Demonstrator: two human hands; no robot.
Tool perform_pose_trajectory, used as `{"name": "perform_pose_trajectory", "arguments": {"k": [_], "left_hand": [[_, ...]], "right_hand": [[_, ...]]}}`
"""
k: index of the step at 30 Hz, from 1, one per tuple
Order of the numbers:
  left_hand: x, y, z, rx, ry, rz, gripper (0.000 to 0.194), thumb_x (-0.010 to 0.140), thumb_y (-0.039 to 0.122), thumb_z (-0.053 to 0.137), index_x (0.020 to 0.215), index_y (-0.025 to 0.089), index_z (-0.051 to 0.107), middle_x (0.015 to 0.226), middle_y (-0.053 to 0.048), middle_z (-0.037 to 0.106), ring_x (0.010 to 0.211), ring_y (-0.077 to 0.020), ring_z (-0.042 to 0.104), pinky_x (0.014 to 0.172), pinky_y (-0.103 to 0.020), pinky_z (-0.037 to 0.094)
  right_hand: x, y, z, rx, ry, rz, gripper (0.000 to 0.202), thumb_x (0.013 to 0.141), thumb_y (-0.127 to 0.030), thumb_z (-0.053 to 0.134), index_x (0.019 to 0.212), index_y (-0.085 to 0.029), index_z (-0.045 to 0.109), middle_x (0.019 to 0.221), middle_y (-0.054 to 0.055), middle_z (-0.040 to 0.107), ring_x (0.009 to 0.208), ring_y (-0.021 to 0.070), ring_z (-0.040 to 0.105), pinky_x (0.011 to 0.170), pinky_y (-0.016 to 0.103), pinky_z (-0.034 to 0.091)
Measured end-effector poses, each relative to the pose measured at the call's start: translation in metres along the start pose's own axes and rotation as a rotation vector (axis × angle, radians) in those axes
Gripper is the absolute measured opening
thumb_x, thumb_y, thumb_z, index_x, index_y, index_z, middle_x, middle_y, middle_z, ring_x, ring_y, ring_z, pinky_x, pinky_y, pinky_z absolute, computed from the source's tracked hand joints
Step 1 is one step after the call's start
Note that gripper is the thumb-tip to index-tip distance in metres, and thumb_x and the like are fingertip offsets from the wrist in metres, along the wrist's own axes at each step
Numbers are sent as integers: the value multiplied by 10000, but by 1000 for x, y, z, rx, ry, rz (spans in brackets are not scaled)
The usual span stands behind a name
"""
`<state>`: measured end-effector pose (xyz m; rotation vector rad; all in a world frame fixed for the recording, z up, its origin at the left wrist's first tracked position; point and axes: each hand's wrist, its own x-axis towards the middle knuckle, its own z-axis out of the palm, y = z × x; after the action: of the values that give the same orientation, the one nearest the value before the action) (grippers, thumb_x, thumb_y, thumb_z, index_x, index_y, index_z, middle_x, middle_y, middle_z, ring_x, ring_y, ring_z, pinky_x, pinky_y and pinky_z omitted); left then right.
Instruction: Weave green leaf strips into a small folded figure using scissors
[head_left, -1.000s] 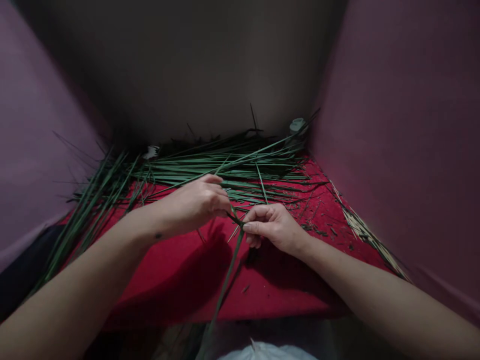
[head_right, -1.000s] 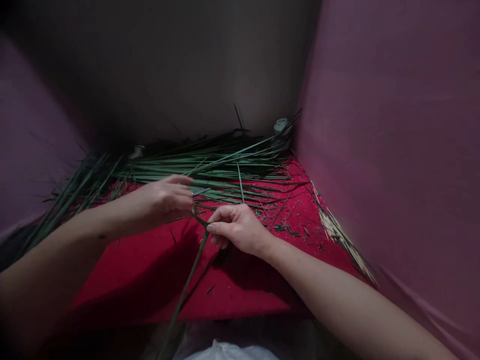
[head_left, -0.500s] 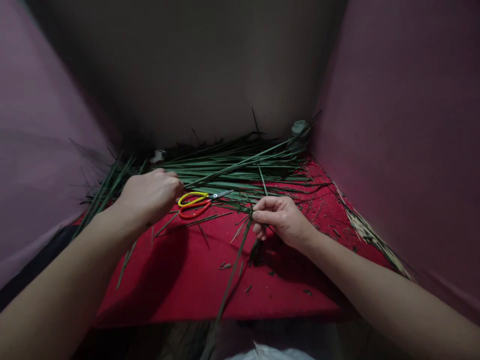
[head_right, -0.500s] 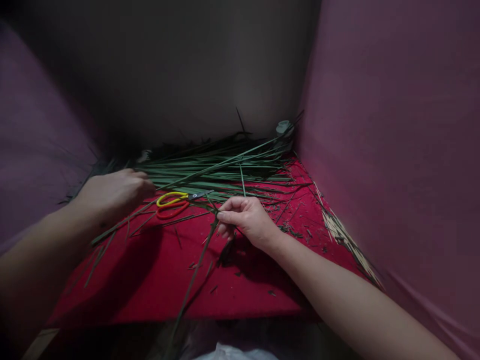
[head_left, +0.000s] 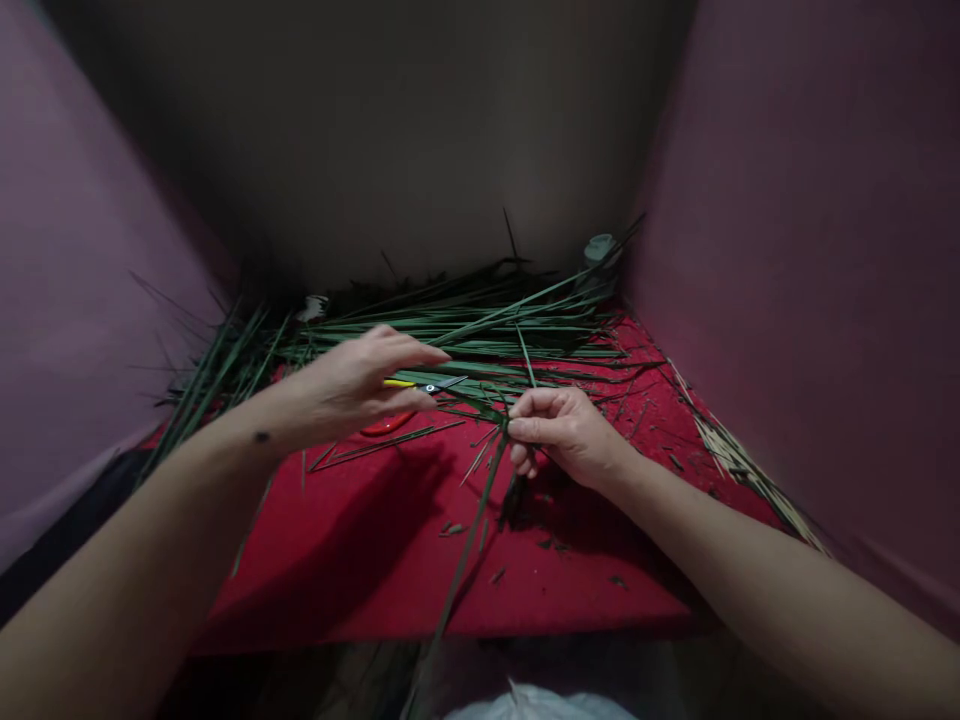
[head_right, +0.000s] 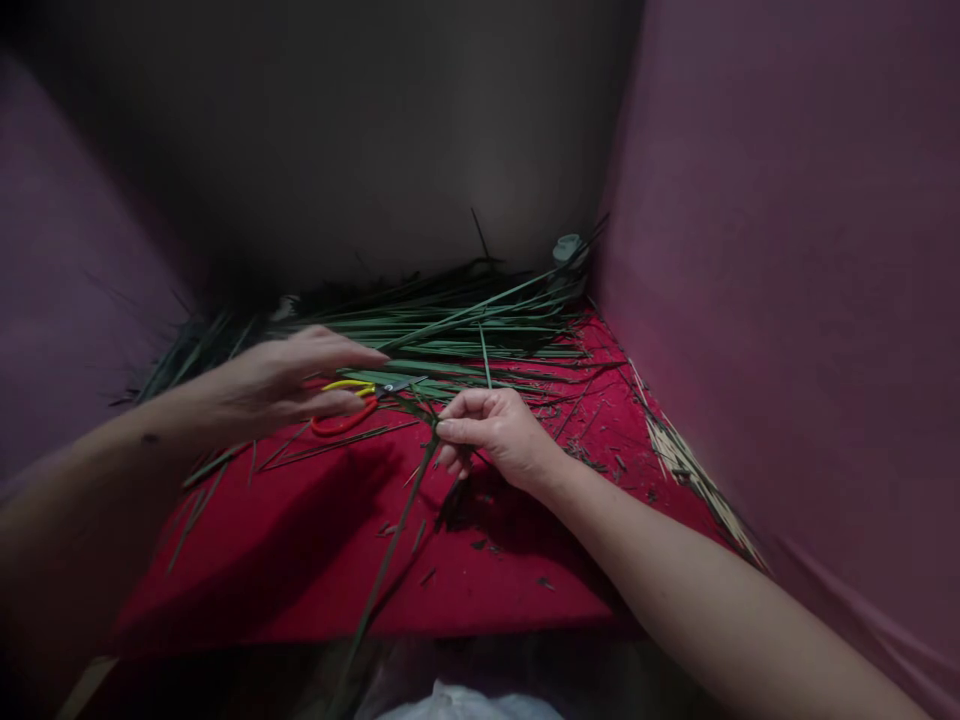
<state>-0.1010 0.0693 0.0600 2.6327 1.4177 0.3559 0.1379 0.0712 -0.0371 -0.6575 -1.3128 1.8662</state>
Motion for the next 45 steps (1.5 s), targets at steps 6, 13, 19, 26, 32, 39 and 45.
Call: {"name": "perform_pose_trajectory", "arguments": {"k": [6,13,19,26,32,39,45], "left_hand": [[19,10,21,-464,-144,-144,229,771,354,579,824,183,721,660,-15,655,617,-127,563,576,-205,424],[3,9,6,-836,-144,-444,266,763,381,603,681,139,678,515,-19,523,435,-81,423,398,-175,332],[-16,2,24,-1479,-312,-674,243,792,336,573,724,116,650,539,37,391,336,2,198,298,-149,262],[-22,9,44,-1749,-111,-431,121,727,206,666,805,115,675,730,-53,584,595,-109,567,515,-213,493],[-5,24,65,-1760,-70,-408,107,726,143,665,828,107,668,688,-34,583,589,-82,561,549,-186,491],[10,27,75,-1748,-72,-403,183,737,110,647,918,130,627,703,-10,578,556,-74,552,488,-182,477],[17,30,80,-1724,-1,-467,162,713,131,674,863,142,616,643,3,576,519,-78,546,462,-180,461]], "right_hand": [[2,1,-4,27,-3,1,181,691,-258,695,734,-142,562,527,10,649,395,100,566,407,201,486],[5,4,-9,43,32,17,191,673,-259,705,744,-146,569,535,5,647,431,111,592,397,191,481],[5,4,-9,66,17,2,171,690,-252,694,737,-148,567,543,8,654,429,103,587,407,189,479],[7,3,-7,99,49,33,223,653,-272,722,737,-153,553,536,7,654,425,115,593,392,192,473],[8,7,-7,149,51,30,229,651,-280,729,728,-151,556,533,8,651,429,116,595,393,189,466],[10,10,-6,132,60,37,231,654,-272,723,738,-142,552,537,16,651,421,121,593,395,200,468],[9,10,-3,148,36,68,231,645,-262,726,726,-134,552,526,23,648,419,129,599,394,202,469]]}}
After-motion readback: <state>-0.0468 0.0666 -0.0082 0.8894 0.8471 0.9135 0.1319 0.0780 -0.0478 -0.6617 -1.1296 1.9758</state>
